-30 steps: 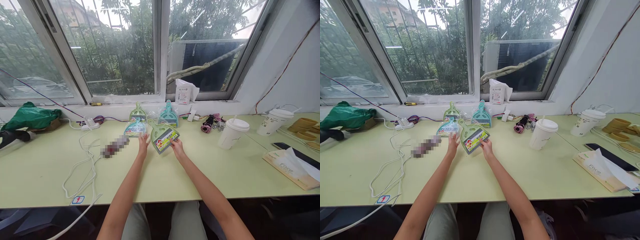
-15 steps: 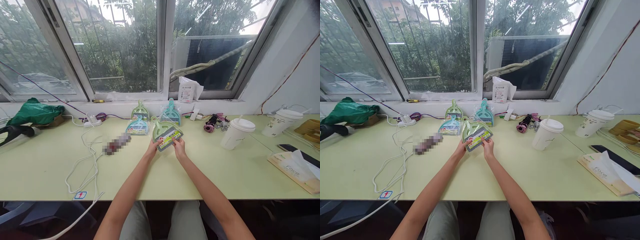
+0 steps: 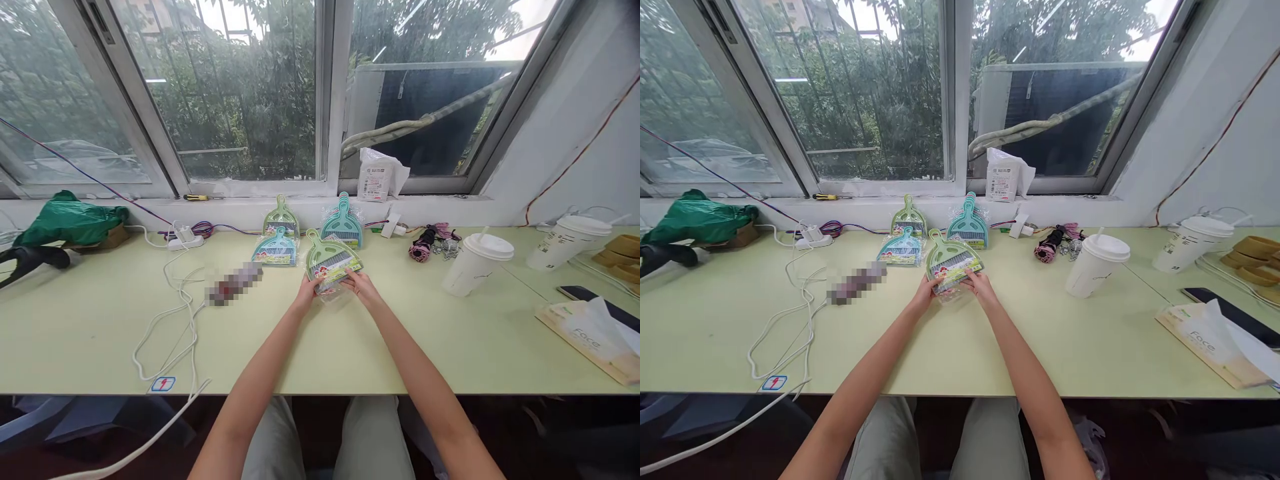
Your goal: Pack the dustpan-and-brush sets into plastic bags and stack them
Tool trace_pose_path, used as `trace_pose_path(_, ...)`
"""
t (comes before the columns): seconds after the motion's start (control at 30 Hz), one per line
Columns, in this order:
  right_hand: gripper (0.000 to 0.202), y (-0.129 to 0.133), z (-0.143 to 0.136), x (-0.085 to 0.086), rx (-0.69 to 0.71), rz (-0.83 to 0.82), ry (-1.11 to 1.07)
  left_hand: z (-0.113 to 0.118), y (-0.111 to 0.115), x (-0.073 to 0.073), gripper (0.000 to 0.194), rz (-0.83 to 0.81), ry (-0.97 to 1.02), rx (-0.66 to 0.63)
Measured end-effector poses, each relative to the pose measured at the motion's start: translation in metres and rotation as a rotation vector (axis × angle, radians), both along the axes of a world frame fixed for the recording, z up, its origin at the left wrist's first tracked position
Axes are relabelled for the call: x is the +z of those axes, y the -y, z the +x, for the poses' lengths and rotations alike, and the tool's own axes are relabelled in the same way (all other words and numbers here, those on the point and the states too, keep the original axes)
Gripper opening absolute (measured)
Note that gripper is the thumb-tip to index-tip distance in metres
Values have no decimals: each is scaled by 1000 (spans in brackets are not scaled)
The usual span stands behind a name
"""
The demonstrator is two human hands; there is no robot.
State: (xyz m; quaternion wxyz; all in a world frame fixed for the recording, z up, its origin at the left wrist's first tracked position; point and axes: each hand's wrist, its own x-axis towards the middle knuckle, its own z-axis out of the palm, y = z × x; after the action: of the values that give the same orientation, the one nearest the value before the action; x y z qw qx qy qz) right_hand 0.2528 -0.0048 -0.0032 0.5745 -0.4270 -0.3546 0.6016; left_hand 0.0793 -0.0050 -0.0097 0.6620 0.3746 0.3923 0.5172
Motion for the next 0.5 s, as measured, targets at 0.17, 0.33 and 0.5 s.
trace_pose_path(0.17, 38, 5, 30, 15, -80, 249, 651, -23, -11, 2, 59, -58, 84, 91)
trace_pose_path(0.33, 67, 10, 28, 19, -54, 767, 1130, -42, -12, 6, 50, -90, 120, 85)
trace_pose_path(0.5, 20, 7, 21, 4, -148, 772, 1170, -46, -11, 4, 45, -127, 65, -40)
